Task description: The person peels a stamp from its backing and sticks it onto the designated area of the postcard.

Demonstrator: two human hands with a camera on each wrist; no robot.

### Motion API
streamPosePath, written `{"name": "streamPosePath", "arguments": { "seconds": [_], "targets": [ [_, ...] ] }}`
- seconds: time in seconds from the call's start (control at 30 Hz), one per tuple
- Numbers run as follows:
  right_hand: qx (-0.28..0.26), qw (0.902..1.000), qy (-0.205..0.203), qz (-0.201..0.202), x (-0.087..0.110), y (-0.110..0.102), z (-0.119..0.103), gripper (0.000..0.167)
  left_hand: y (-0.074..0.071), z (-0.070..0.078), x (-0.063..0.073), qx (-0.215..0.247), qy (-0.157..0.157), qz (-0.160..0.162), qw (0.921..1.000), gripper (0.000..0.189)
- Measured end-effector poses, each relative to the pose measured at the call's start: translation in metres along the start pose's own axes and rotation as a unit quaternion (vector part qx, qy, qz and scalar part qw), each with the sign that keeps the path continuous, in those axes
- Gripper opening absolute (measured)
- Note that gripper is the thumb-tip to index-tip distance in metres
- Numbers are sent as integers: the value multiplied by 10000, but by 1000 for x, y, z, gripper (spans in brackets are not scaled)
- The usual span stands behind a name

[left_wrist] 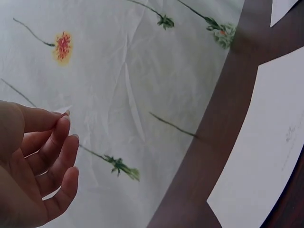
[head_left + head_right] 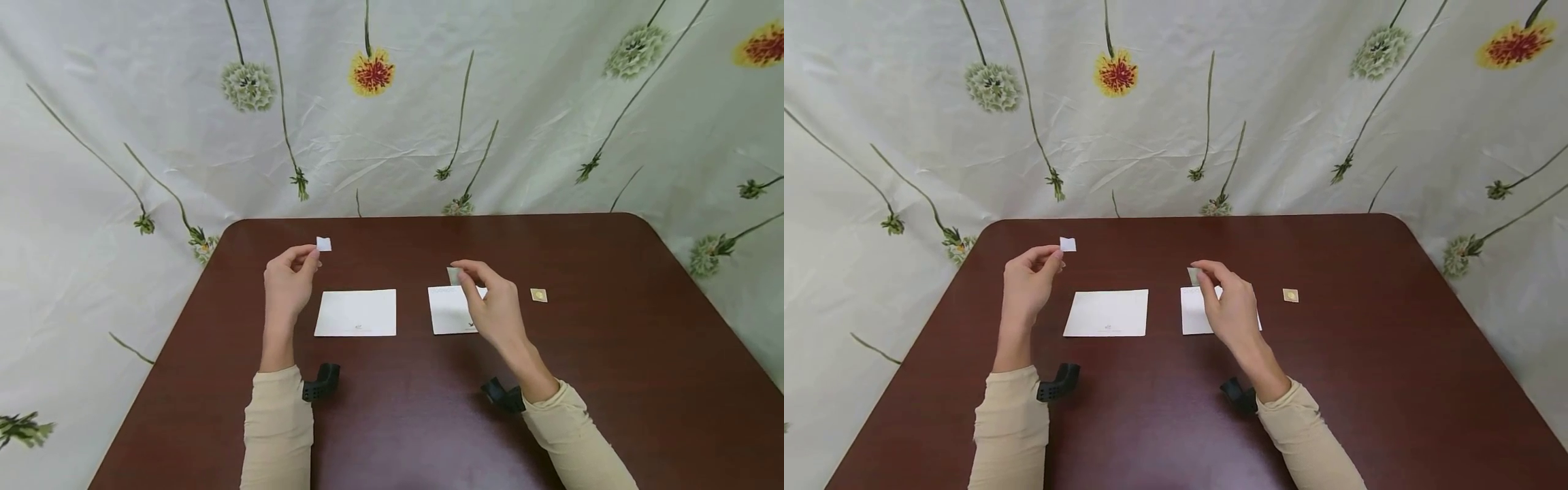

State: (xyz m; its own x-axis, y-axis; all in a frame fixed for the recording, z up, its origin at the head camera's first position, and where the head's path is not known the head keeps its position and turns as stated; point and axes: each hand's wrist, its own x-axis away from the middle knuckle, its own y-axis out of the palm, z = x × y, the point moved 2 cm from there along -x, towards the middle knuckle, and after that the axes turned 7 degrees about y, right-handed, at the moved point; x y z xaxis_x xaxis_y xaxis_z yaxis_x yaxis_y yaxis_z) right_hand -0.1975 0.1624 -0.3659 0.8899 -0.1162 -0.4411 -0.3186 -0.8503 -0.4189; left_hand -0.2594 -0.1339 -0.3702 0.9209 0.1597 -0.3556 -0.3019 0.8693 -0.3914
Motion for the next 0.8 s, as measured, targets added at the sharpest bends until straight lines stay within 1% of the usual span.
{"name": "streamPosePath", "arguments": {
  "seconds": [0.07,0.17,0.23,0.3,0.4,0.47,0.57,0.7,0.8],
  "targets": [
    [24,10000,-12,-10,0,-1,1,17,-5,-10,-2,-40,-331,125,9994,22],
    [45,10000,-13,-15,-1,-2,2,17,-12,-23,-4,-194,-784,144,9966,26],
    [48,10000,-3,-5,-1,-3,3,17,-16,-31,-5,-302,-1067,24,9938,29],
    [69,10000,8,-6,-1,-4,2,17,-21,-39,-5,-432,-1287,-172,9906,32],
    [102,9999,15,-11,-2,-4,1,17,-29,-50,-5,-541,-1559,-426,9854,35],
    [116,9999,35,-6,-1,-4,1,17,-34,-58,-4,-566,-1701,-498,9825,37],
    [109,9999,61,-11,0,-3,1,18,-41,-70,-3,-511,-1920,-491,9788,38],
    [83,10000,43,-23,2,-1,2,17,-50,-87,-1,-504,-2130,-444,9747,38],
    [65,10000,18,7,3,-1,2,17,-53,-97,1,-611,-2334,-452,9694,38]
  ]
}}
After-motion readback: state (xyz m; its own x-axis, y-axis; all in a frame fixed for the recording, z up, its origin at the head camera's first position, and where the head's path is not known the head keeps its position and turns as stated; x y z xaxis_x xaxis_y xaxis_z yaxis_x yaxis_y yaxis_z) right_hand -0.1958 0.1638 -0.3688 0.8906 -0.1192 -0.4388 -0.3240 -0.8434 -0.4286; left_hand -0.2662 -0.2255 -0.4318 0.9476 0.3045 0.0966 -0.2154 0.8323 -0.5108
